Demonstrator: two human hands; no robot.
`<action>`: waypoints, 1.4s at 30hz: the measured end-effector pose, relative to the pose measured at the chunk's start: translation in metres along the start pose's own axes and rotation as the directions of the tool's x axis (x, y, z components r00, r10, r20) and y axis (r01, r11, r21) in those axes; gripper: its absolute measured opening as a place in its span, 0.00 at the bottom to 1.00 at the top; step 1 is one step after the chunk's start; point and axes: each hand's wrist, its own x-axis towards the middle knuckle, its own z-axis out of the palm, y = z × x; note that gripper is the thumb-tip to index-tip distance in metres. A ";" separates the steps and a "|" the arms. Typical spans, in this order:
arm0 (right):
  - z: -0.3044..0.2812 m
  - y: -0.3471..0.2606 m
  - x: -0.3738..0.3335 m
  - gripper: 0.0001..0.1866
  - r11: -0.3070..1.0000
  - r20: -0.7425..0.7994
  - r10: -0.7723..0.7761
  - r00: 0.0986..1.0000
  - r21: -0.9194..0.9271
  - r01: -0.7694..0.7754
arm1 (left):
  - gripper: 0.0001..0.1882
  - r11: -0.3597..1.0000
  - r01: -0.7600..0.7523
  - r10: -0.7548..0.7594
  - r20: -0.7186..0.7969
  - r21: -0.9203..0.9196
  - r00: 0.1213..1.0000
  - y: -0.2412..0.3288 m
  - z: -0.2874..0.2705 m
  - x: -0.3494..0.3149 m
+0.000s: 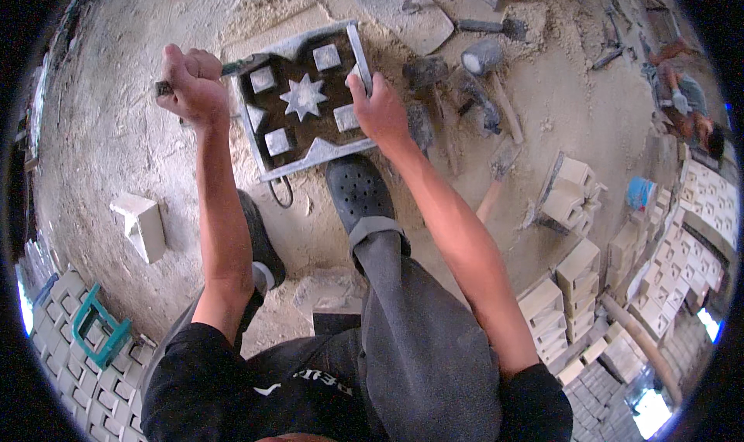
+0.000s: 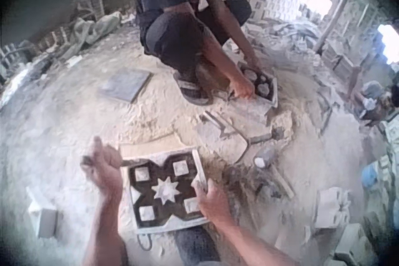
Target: The person uses a small tool to clean the edges and interior details of a metal brick mold on the floor.
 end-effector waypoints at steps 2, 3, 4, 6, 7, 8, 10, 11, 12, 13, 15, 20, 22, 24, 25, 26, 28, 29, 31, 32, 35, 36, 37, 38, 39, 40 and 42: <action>0.002 -0.006 0.003 0.28 1.000 0.010 -0.019 1.000 0.020 0.018 | 0.27 0.987 -0.057 0.066 -0.054 0.150 0.996 -0.023 -0.011 -0.005; 0.000 -0.007 0.004 0.28 1.000 0.015 -0.007 1.000 0.024 0.007 | 0.27 0.976 0.012 0.002 -0.067 0.219 0.998 -0.027 -0.008 -0.003; -0.001 -0.009 0.006 0.28 1.000 0.022 0.004 1.000 0.028 -0.005 | 0.27 0.955 0.082 -0.060 -0.086 0.286 0.994 -0.029 -0.006 0.000; 0.000 -0.002 0.003 0.28 1.000 -0.010 -0.008 1.000 0.003 0.008 | 0.26 0.964 0.115 -0.090 -0.111 0.239 0.990 -0.025 0.001 -0.002; -0.001 -0.002 0.004 0.28 1.000 -0.030 -0.008 1.000 -0.013 0.008 | 0.26 0.971 0.070 -0.047 -0.102 0.230 0.994 -0.015 0.008 -0.001; -0.002 -0.002 0.009 0.28 1.000 -0.048 -0.021 0.999 -0.006 0.020 | 0.26 0.975 0.025 -0.005 -0.094 0.220 0.996 -0.005 0.015 0.003; 0.002 -0.006 0.005 0.28 0.999 -0.045 -0.029 0.999 0.018 0.030 | 0.26 0.958 0.082 -0.056 -0.104 0.275 0.993 -0.004 0.007 0.000; 0.002 -0.007 0.001 0.28 1.000 0.004 -0.011 1.000 -0.001 0.011 | 0.27 0.943 0.115 -0.084 -0.111 0.312 0.990 -0.023 -0.004 -0.002; 0.000 -0.008 0.003 0.28 1.000 0.018 -0.002 1.000 0.000 0.002 | 0.27 0.932 0.132 -0.099 -0.114 0.337 0.989 -0.028 0.001 0.005; -0.001 -0.009 0.001 0.28 1.000 0.032 0.006 0.999 0.002 -0.006 | 0.26 0.885 0.096 -0.038 -0.135 0.455 0.990 -0.031 0.004 0.012; -0.001 -0.008 0.004 0.29 1.000 0.030 0.003 1.000 0.011 -0.003 | 0.26 0.908 0.113 -0.066 -0.128 0.405 0.990 -0.028 0.010 0.021; 0.000 0.003 0.002 0.29 0.999 -0.011 0.007 1.000 0.041 -0.007 | 0.27 0.975 0.078 -0.062 -0.080 0.209 0.995 -0.013 0.014 0.015; 0.004 -0.004 0.002 0.29 0.999 0.012 -0.009 1.000 0.040 0.009 | 0.27 0.949 0.119 -0.095 -0.097 0.291 0.991 -0.032 0.004 0.018; 0.004 -0.006 0.010 0.28 0.999 -0.011 -0.039 0.999 0.027 0.040 | 0.26 0.956 0.182 -0.164 -0.098 0.230 0.982 -0.029 0.005 0.031; 0.003 0.000 0.006 0.29 0.999 -0.034 -0.034 0.999 0.005 0.035 | 0.26 0.952 0.154 -0.137 -0.081 0.265 0.987 -0.020 0.012 0.023; 0.002 0.007 0.003 0.29 0.999 -0.056 -0.030 0.998 -0.016 0.029 | 0.26 0.946 0.125 -0.111 -0.062 0.299 0.992 -0.010 0.019 0.017; 0.001 0.002 0.001 0.29 0.999 0.001 0.007 1.000 0.045 -0.008 | 0.26 0.968 0.086 -0.076 -0.049 0.236 0.996 0.000 0.015 0.015; 0.001 0.002 0.001 0.29 0.999 0.018 0.027 0.999 0.041 -0.027 | 0.26 0.976 0.088 -0.076 -0.066 0.201 0.995 -0.011 0.009 0.014; 0.003 -0.004 0.003 0.29 0.999 0.052 0.032 0.998 0.028 -0.034 | 0.25 0.961 0.117 -0.088 -0.123 0.252 0.989 -0.032 0.005 0.015; 0.005 -0.007 -0.001 0.29 0.999 0.069 0.035 0.997 0.015 -0.036 | 0.24 0.969 0.204 -0.187 -0.125 0.139 0.974 -0.034 -0.005 0.018; 0.000 0.002 0.005 0.29 1.000 0.007 0.009 1.000 -0.006 -0.009 | 0.24 0.971 0.090 -0.085 -0.029 0.222 0.996 -0.018 0.013 0.010; 0.001 0.002 0.001 0.29 1.000 -0.014 0.001 1.000 0.000 -0.001 | 0.23 0.978 0.014 -0.016 0.006 0.208 1.000 -0.008 0.016 0.007; 0.001 0.003 0.002 0.29 1.000 -0.044 -0.011 0.999 0.000 0.011 | 0.24 0.981 0.054 -0.050 -0.024 0.186 0.998 0.000 0.018 0.006; -0.001 0.005 0.001 0.29 1.000 -0.028 0.009 1.000 -0.003 -0.009 | 0.24 0.985 0.073 -0.073 -0.003 0.156 0.997 -0.013 0.012 0.002; 0.001 -0.005 0.003 0.28 1.000 0.000 0.003 1.000 0.016 -0.003 | 0.24 0.987 0.064 -0.066 0.015 0.147 0.998 -0.024 -0.003 0.005; 0.002 -0.009 0.003 0.28 1.000 0.023 0.003 1.000 0.027 -0.003 | 0.24 0.990 0.063 -0.067 0.033 0.129 0.997 -0.036 -0.012 0.005; 0.003 -0.012 0.000 0.29 0.999 0.061 0.035 0.998 0.003 -0.036 | 0.24 0.946 0.122 -0.116 -0.039 0.300 0.992 -0.039 -0.002 0.005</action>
